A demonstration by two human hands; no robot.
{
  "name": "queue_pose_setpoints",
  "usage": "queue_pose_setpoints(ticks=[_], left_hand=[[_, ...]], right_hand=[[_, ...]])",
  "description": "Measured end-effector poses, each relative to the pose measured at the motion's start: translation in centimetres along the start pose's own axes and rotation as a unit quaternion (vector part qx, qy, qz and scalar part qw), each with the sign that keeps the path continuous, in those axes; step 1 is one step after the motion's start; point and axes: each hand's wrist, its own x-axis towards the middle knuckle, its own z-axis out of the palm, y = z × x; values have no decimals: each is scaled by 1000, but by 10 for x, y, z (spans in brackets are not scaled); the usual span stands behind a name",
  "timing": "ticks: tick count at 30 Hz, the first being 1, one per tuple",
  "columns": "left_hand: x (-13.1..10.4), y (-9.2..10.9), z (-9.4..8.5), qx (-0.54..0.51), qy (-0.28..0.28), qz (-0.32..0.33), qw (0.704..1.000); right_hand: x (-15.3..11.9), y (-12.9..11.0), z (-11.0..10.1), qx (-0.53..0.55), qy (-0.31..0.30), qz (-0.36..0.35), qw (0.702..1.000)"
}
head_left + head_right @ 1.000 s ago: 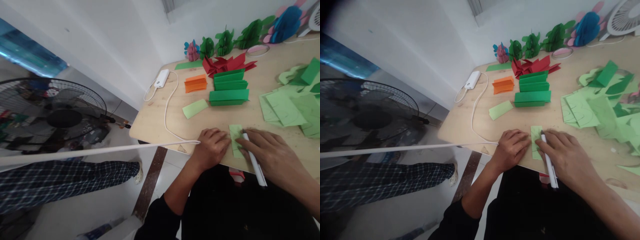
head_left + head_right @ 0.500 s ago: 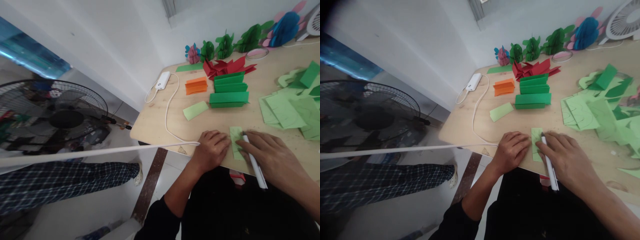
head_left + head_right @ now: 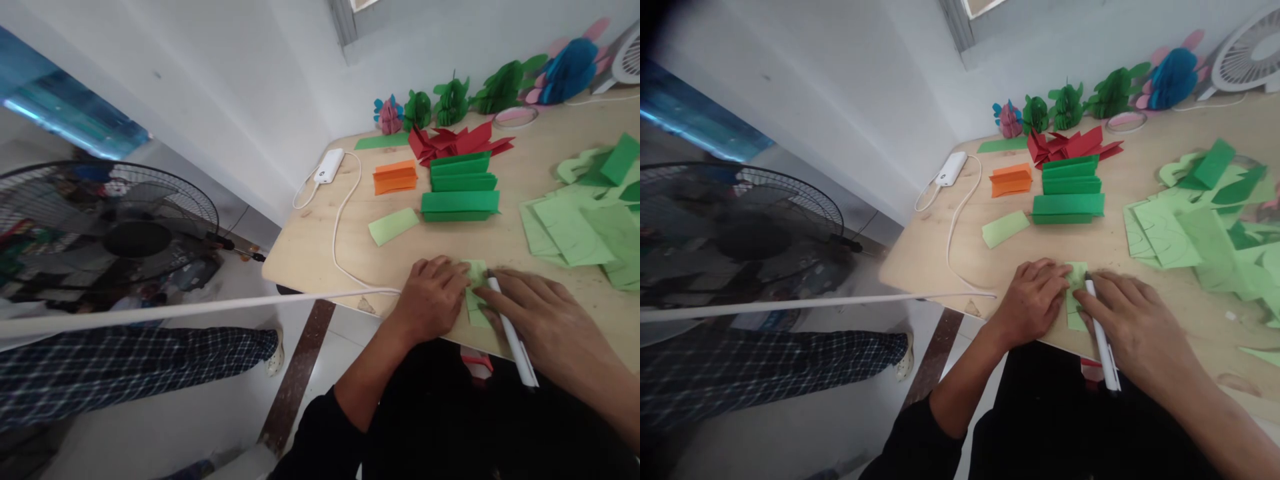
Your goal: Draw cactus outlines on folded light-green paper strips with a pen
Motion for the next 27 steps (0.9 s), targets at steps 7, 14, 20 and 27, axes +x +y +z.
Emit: queue_pose_setpoints(ticks=[7, 14, 20, 27], left_hand=[[0, 1, -3, 5, -23, 4, 1000], [-1, 1, -1, 8, -9, 9, 1000], [-1, 0, 1, 23, 1, 11, 1000], [-1, 0, 3, 20, 6, 10, 1000]], right_hand=[[-3, 1, 3, 1, -3, 8, 1000], [-2, 2, 2, -16, 5, -17, 1000], [-4, 1, 5, -2, -1, 1, 1000], [-1, 2, 2, -28, 11, -25, 999]])
